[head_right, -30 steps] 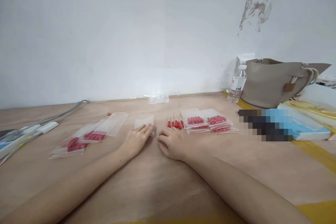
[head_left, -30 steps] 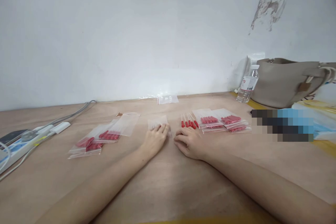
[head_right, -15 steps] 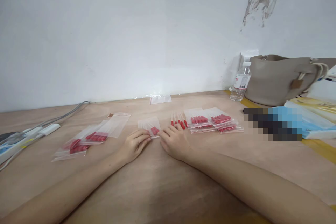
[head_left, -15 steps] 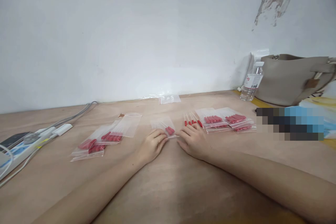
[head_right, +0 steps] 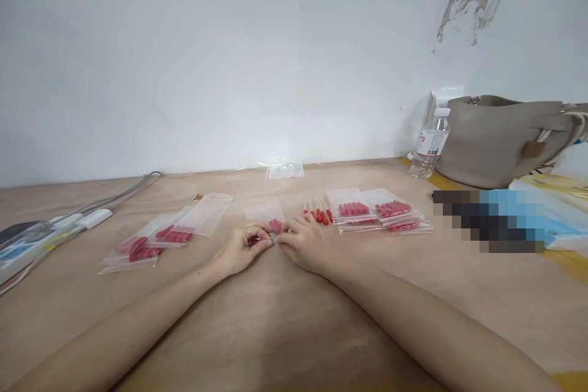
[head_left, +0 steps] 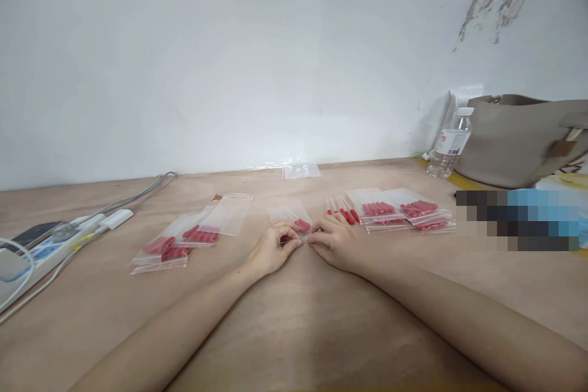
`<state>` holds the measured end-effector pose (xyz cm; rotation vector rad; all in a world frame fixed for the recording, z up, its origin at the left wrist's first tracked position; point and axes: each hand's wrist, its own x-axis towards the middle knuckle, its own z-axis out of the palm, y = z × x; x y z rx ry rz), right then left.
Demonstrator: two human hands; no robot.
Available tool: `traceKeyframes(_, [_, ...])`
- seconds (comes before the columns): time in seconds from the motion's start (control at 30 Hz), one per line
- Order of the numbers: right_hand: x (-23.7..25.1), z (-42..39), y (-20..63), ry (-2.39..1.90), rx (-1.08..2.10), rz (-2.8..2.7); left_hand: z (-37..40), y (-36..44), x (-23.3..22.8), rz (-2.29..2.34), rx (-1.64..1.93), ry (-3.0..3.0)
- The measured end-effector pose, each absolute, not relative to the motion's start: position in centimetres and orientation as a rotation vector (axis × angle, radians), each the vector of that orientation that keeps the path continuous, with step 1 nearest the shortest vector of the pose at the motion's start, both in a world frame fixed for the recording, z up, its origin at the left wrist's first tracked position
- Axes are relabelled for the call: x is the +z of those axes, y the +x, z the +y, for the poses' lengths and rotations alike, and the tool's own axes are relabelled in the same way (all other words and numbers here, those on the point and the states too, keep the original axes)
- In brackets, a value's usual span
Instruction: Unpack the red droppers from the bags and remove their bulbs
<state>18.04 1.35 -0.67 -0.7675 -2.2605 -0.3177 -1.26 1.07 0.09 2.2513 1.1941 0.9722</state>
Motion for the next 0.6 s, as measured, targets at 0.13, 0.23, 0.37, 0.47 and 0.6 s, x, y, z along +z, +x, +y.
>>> traceKeyframes(0.13, [-0.4,1.2,18.0,-0.765,-0.334,-2.245,1.1,-1.2,-0.2,1.180,1.015,2.183])
traceKeyframes(0.23, [-0.8,1.4,18.0,-0.792,-0.347,-2.234,1.0,-1.3,-0.2,1.167,1.030,2.139])
traceKeyframes(0.37, [-1.3,2.0,17.7,-0.803,-0.371,-2.232,0.9,-1.1,0.0,1.139,1.038,2.135])
traceKeyframes(0.47, [-1.2,2.0,17.5,-0.768,-0.388,-2.253,1.1,-0.8,0.1,1.147,1.044,2.176])
traceKeyframes(0.6, [-1.0,1.9,17.5,-0.737,-0.432,-2.269,1.4,-0.2,0.1,1.147,1.025,2.274])
